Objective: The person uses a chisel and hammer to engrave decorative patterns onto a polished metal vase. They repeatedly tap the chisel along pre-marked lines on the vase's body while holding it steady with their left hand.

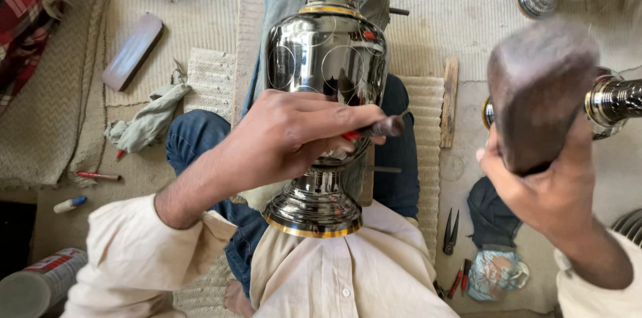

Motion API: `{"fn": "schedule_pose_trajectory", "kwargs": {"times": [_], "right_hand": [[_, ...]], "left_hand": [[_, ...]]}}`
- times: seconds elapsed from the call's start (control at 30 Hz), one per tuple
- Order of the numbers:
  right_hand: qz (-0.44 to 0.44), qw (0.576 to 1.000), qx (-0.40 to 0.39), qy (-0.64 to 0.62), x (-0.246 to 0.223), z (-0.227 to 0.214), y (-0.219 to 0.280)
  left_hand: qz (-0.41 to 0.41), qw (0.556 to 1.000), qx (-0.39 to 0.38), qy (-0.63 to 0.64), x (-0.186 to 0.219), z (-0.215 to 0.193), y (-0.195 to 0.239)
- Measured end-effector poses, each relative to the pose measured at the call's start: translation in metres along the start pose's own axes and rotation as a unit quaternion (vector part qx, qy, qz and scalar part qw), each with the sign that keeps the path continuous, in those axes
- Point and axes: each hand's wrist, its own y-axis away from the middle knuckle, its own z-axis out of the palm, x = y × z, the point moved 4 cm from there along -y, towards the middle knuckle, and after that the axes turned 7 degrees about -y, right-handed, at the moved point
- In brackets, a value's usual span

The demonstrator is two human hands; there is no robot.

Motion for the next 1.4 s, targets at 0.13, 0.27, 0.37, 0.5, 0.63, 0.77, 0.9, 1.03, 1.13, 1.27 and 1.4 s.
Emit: {"fn": "schedule_pose_trajectory", "kwargs": {"times": [0.13,0.27,0.37,0.5,0.63,0.77,0.9,1.03,1.13,1.27,1.4], "right_hand": [[-0.055,0.976,-0.089,0.191,-0.023,-0.015,-0.044],[-0.027,0.963,-0.17,0.206,-0.049,-0.022,-0.082],[-0.089,0.966,-0.179,0.166,-0.072,-0.021,-0.109],[-0.091,0.907,-0.283,0.299,-0.087,-0.014,-0.134],[-0.118,0.915,-0.298,0.245,-0.102,-0.012,-0.147],[-0.176,0.814,-0.346,0.431,-0.108,-0.002,-0.149],[-0.196,0.796,-0.352,0.451,-0.12,0.002,-0.155],[-0.21,0.856,-0.319,0.348,-0.132,0.003,-0.162],[-0.242,0.818,-0.324,0.409,-0.136,0.01,-0.16],[-0.238,0.817,-0.338,0.403,-0.14,0.016,-0.162],[-0.193,0.86,-0.328,0.341,-0.147,0.012,-0.169]], "left_hand": [[-0.068,0.993,0.081,-0.05,0.003,0.005,0.009],[-0.104,0.979,0.17,-0.034,0.015,0.007,0.023],[-0.128,0.965,0.227,-0.034,0.022,0.012,0.029],[-0.215,0.933,0.288,-0.015,0.025,0.022,0.037],[-0.22,0.91,0.352,0.01,0.023,0.033,0.045],[-0.216,0.895,0.387,0.036,0.015,0.044,0.057],[-0.208,0.89,0.393,0.1,0.012,0.055,0.07],[-0.172,0.872,0.438,0.136,0.004,0.064,0.076],[-0.183,0.871,0.437,0.128,0.001,0.068,0.079],[-0.187,0.87,0.438,0.125,-0.001,0.072,0.085],[-0.195,0.87,0.437,0.116,-0.003,0.075,0.089]]}}
